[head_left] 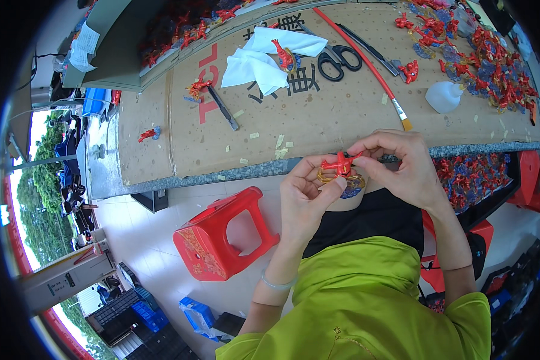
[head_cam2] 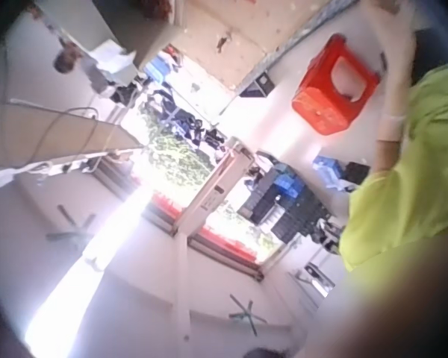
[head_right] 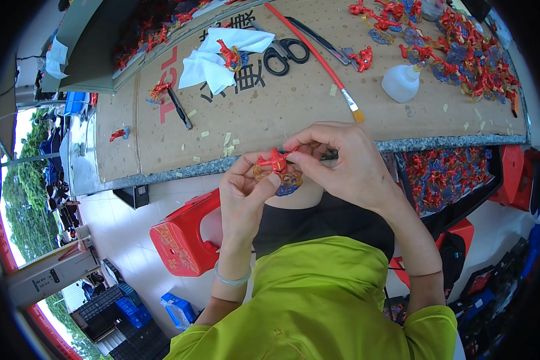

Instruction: Assembling, detailing, and applying adhesive to small plastic figurines at a workshop workbench.

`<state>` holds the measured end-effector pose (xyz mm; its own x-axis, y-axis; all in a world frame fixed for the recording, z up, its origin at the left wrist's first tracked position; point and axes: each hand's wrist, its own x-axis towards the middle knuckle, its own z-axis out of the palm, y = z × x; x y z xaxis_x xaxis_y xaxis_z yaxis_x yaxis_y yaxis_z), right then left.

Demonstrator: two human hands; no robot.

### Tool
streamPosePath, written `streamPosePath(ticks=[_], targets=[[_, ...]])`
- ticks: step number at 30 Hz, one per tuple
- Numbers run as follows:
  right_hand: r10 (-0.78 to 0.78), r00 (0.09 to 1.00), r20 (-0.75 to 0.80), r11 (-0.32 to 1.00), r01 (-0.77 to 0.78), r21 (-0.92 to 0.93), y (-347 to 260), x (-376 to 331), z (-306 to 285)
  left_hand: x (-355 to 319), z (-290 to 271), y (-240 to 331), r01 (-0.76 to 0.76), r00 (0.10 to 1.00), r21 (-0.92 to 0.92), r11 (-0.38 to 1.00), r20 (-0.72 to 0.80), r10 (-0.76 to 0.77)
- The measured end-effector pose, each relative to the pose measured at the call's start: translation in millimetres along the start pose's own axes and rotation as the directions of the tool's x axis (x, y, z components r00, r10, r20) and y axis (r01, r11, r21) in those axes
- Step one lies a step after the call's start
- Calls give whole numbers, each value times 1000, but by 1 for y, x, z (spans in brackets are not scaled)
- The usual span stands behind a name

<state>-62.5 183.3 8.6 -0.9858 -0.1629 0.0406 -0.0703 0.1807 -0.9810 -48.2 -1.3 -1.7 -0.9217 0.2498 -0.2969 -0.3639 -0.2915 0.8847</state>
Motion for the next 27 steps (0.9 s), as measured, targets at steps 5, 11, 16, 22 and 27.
streamPosePath(ticks=[5, 11, 16, 22, 27], targets=[[68, 996, 60, 995, -73, 74, 0, 3, -3, 0, -1, 0, -18, 1000, 13, 1000, 12, 18], [81, 993, 82, 995, -85, 46, -1, 4, -3, 0, 2, 1, -51, 999, 56, 997, 2, 51], [59, 995, 87, 995, -65, 72, -2, 3, -3, -2, -1, 3, -64, 997, 70, 996, 46, 60], [-42, 996, 82, 997, 47, -56, -6, 4, -3, 1, -5, -1, -100, 993, 68, 993, 71, 96], [-114, 987, 114, 975, 133, -178, -11, 7, -2, 5, -10, -8, -139, 986, -36, 990, 89, 142]])
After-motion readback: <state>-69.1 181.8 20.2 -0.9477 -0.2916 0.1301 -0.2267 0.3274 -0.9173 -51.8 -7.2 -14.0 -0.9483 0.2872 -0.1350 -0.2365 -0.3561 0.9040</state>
